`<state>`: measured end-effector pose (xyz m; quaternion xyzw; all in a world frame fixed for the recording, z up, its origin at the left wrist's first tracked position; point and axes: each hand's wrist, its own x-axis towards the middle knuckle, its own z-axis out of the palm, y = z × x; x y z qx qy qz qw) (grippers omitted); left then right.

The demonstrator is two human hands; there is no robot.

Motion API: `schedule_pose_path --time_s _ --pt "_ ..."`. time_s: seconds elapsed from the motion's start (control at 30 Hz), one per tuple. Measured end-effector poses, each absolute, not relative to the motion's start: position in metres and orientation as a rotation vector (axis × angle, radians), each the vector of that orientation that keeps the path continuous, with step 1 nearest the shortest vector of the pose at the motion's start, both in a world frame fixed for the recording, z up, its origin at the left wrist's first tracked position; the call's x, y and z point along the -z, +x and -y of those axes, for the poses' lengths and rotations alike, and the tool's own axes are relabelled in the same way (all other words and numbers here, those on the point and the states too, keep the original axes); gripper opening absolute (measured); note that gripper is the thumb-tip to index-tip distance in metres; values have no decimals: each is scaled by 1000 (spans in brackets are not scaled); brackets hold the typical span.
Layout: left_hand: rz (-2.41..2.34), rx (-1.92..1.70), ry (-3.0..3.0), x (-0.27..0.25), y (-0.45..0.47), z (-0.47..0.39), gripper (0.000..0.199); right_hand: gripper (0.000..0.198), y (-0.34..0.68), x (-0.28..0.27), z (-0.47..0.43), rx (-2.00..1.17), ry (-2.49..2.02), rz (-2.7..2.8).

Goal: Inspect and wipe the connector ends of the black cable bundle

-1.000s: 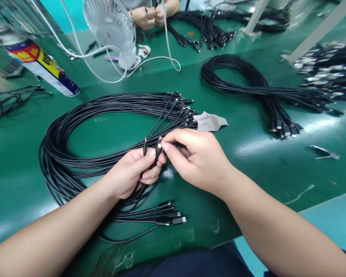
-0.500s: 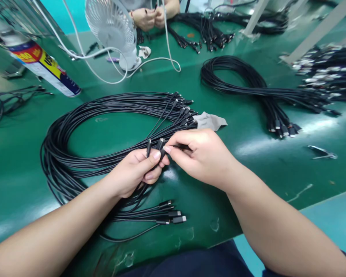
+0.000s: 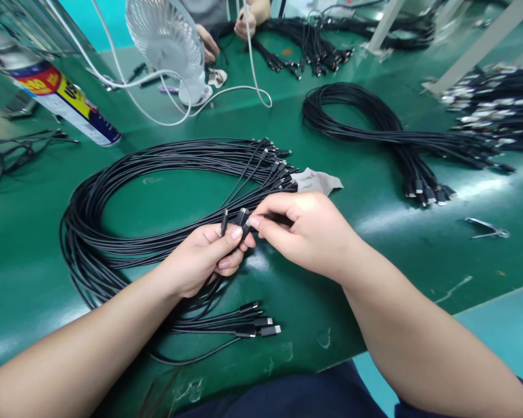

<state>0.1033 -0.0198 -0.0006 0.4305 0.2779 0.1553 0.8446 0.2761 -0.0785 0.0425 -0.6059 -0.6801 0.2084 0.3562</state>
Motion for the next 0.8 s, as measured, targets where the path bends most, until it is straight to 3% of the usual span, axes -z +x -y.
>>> schedule_pose_path --time_s 0.8 --pt "-540 -302 893 2 103 18 32 17 282 -43 76 -489 -1649 1760"
